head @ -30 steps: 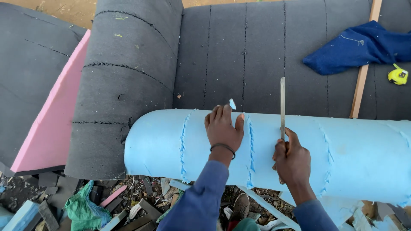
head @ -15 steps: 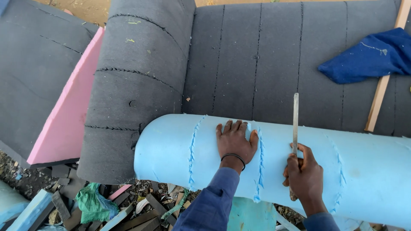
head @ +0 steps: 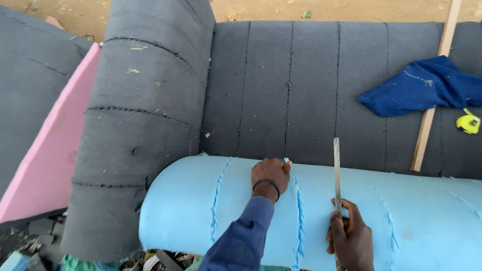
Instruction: The person uses a knife to cut a cylindrical piece of light blue foam. They hold the foam steady with their left hand while making vertical incisions along its length with the knife in their right hand. The person works on the foam in a cluttered area with other foam pieces nearby.
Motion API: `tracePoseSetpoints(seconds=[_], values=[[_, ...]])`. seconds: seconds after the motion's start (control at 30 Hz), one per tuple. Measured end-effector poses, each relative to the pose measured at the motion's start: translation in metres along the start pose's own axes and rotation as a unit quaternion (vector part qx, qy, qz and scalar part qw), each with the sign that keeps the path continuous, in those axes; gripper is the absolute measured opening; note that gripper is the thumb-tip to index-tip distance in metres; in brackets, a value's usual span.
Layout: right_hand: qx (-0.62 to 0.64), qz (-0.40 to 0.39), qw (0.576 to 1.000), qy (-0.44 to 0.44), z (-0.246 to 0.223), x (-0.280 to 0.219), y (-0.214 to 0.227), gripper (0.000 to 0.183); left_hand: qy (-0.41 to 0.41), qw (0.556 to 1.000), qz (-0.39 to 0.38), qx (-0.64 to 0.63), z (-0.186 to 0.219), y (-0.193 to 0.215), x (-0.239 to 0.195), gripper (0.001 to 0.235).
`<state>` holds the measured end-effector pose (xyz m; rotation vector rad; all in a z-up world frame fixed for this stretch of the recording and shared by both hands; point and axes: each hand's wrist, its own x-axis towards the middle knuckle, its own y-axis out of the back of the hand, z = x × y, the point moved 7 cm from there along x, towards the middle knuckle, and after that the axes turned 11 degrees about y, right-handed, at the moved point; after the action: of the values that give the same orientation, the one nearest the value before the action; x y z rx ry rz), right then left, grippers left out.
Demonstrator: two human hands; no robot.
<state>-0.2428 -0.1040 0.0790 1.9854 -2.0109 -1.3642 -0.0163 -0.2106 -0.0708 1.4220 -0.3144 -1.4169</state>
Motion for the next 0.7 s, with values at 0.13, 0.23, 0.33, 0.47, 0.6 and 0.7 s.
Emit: tracePoseSetpoints(seconds=[0.13,0.23,0.33,0.47,0.6,0.7], values=[[0.051,0.031,0.996,-0.065,-0.015,-0.002,0.000,0.035,0.013,0.994,-0.073,-0.076,0.000,-0.037,0.064,0.033],[0.106,0.067,0.987,-0.101,-0.018,0.000,-0.003,0.032,0.066,0.979,-0.061,-0.181,-0.014,-0.055,0.096,0.025],[0.025,0.072,0.992,-0.102,-0.007,0.008,-0.004,0.033,0.093,0.976,-0.003,-0.195,-0.023,-0.044,0.101,0.061],[0.071,0.110,0.988,-0.077,0.008,0.020,-0.010,0.034,0.161,0.975,-0.060,-0.139,-0.024,-0.037,0.105,0.063],[0.077,0.080,0.982,-0.153,-0.005,0.019,-0.010,0.033,0.118,0.978,-0.069,-0.157,-0.026,-0.052,0.112,0.047],[0.090,0.062,0.980,-0.169,0.010,0.026,-0.012,0.031,0.095,0.969,-0.104,-0.202,-0.025,-0.062,0.123,0.021]])
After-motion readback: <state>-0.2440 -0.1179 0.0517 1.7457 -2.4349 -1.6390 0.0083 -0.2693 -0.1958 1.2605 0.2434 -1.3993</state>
